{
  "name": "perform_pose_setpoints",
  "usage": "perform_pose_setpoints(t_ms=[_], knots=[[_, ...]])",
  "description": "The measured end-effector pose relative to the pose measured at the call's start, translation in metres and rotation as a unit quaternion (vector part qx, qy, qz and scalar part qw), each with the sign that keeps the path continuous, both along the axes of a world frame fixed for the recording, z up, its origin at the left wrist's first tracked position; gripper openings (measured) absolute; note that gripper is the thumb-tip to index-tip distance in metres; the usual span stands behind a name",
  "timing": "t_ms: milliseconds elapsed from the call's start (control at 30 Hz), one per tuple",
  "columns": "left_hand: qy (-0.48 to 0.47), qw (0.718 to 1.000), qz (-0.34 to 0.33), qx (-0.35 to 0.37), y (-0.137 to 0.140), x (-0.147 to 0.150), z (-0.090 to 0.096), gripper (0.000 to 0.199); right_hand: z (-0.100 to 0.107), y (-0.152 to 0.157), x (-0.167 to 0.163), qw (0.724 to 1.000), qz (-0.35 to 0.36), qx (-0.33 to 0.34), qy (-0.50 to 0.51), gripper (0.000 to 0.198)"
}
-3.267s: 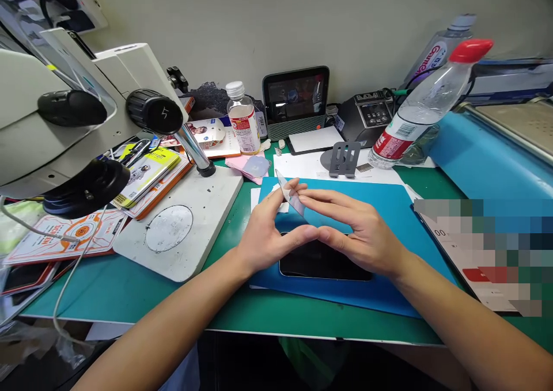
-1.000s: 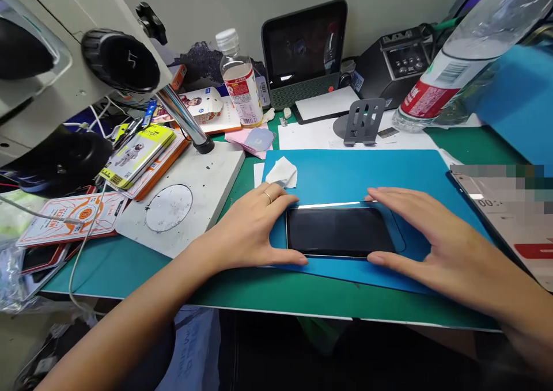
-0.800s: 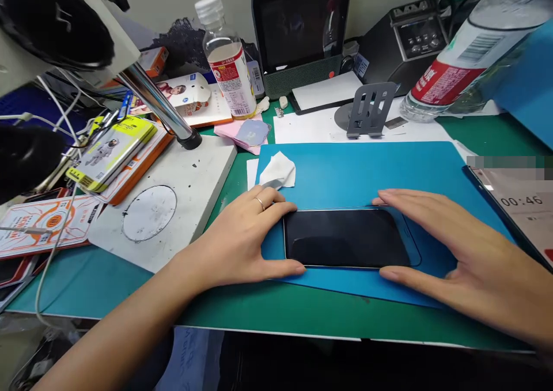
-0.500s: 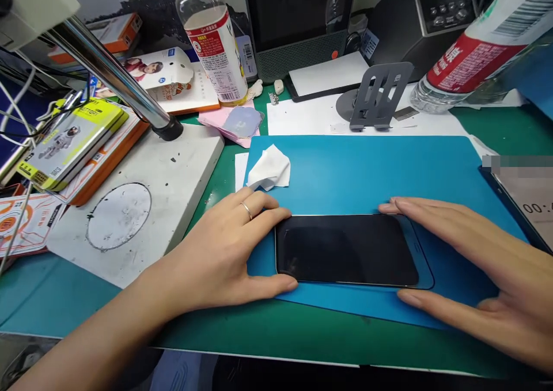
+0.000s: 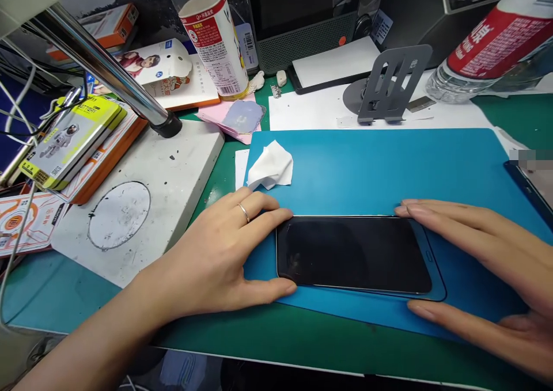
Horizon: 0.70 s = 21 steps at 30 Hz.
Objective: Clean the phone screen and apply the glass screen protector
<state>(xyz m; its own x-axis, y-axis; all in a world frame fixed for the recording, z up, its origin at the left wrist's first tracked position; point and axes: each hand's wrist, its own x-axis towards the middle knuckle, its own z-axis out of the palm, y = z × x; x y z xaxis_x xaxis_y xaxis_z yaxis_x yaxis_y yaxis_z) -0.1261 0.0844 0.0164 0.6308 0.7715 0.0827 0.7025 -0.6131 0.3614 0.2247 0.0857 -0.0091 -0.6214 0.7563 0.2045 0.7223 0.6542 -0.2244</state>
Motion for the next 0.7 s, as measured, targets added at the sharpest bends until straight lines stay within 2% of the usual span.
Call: perform_pose_setpoints(t_ms=[267, 700], knots=[[0.025, 1.0, 0.005, 0.018, -0.005, -0.003, -0.005, 0.059, 0.01, -0.005, -0.001, 0.997, 0.005, -0.077, 0.019, 0.072], [0.027, 0.999, 0.015, 0.026, -0.008, -0.011, -0.018, 0.066, 0.013, -0.004, -0.004, 0.996, 0.016, -0.09, 0.017, 0.078]])
